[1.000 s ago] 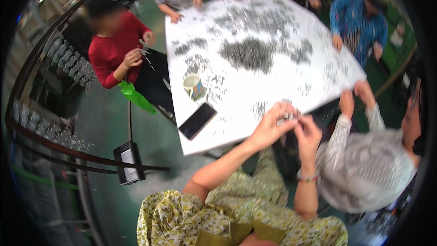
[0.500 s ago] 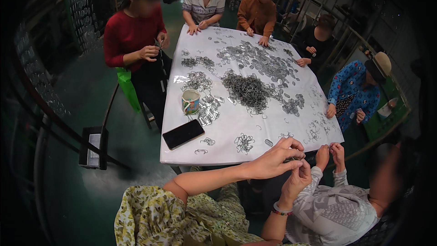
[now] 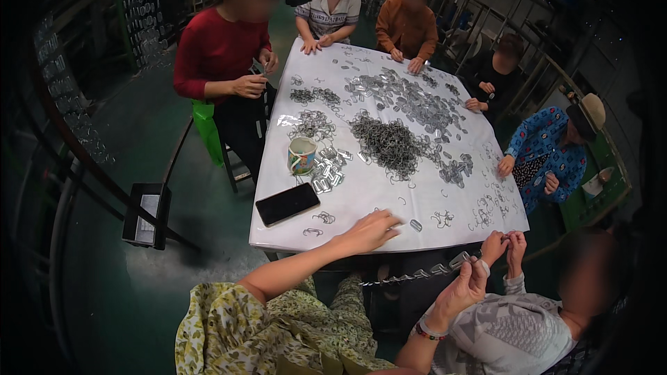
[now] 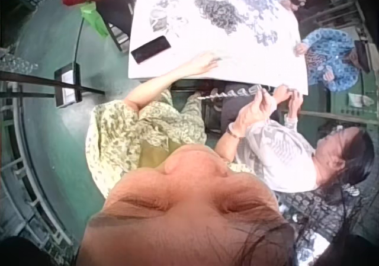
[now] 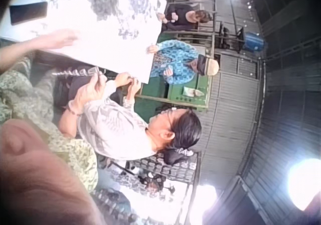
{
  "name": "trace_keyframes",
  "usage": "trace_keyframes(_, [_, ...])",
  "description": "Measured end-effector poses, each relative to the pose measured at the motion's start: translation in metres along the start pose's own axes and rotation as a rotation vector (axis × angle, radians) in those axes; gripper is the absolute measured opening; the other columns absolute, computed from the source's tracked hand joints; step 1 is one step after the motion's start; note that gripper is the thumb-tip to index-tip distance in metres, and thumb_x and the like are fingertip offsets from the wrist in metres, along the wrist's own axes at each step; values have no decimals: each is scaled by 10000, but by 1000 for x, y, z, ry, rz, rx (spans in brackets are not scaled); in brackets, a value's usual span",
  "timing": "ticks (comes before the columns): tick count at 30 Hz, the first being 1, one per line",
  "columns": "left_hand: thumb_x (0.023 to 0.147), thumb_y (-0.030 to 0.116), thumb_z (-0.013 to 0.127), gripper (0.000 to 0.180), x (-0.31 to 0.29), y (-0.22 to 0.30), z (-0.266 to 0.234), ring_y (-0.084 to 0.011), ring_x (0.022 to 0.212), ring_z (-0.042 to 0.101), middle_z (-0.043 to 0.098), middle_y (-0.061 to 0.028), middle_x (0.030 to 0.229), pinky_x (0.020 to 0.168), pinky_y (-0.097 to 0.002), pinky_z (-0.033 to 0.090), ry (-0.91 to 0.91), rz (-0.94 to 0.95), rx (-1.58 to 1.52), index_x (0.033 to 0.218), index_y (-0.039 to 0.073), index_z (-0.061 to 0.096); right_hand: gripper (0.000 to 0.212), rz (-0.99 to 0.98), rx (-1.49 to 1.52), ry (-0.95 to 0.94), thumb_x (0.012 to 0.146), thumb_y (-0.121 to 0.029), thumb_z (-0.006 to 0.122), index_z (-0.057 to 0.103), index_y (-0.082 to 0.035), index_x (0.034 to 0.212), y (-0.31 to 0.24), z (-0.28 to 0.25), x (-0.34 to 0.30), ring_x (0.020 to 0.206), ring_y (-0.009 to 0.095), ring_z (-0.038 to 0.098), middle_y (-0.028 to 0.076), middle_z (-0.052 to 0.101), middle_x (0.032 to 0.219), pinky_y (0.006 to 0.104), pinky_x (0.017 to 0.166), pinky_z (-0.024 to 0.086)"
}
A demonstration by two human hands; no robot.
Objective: The person assembles keychains by hand at a table with several others. They pick up metal key rings and small rectangular metal pieces, link them together, and place the finished keychains on a nearby rack. The process is repetitive and involves continuous manual dexterity.
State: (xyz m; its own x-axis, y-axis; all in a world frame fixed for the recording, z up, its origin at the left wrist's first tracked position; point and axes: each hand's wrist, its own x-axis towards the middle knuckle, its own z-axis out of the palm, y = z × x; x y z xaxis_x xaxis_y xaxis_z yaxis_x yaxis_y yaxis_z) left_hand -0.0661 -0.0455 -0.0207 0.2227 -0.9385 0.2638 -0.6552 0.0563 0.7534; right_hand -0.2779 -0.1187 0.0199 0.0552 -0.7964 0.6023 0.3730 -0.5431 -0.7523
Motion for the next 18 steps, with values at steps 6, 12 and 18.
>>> trace_keyframes(6, [792, 98, 607, 487, -68, -76, 69, -390, 1224, 379, 459, -204, 1219, 986, -465, 360, 1, -50, 466, 1235, -48, 469, 152, -8, 21, 27, 834, 88, 574, 608, 60, 980, -7, -4, 0, 830, 129, 515, 79, 565, 940, 219, 750, 419])
trace_keyframes(12, [774, 80, 518, 601, -84, -84, 88, -376, 1332, 283, 340, -225, 1394, 1086, -453, 250, 106, 55, 706, 1320, -106, 352, 142, -65, -27, 80, 862, 42, 572, 594, 60, 1002, -13, -3, 2, 867, 128, 529, 95, 580, 977, 231, 777, 427])
trace_keyframes(18, [801, 114, 483, 601, -84, -82, 88, -368, 1327, 300, 337, -236, 1403, 1092, -451, 243, 97, 62, 814, 1338, -107, 328, 184, -124, -40, 59, 894, 18, 554, 563, 78, 1068, -14, -15, -1, 918, 137, 576, 109, 605, 1020, 236, 839, 460])
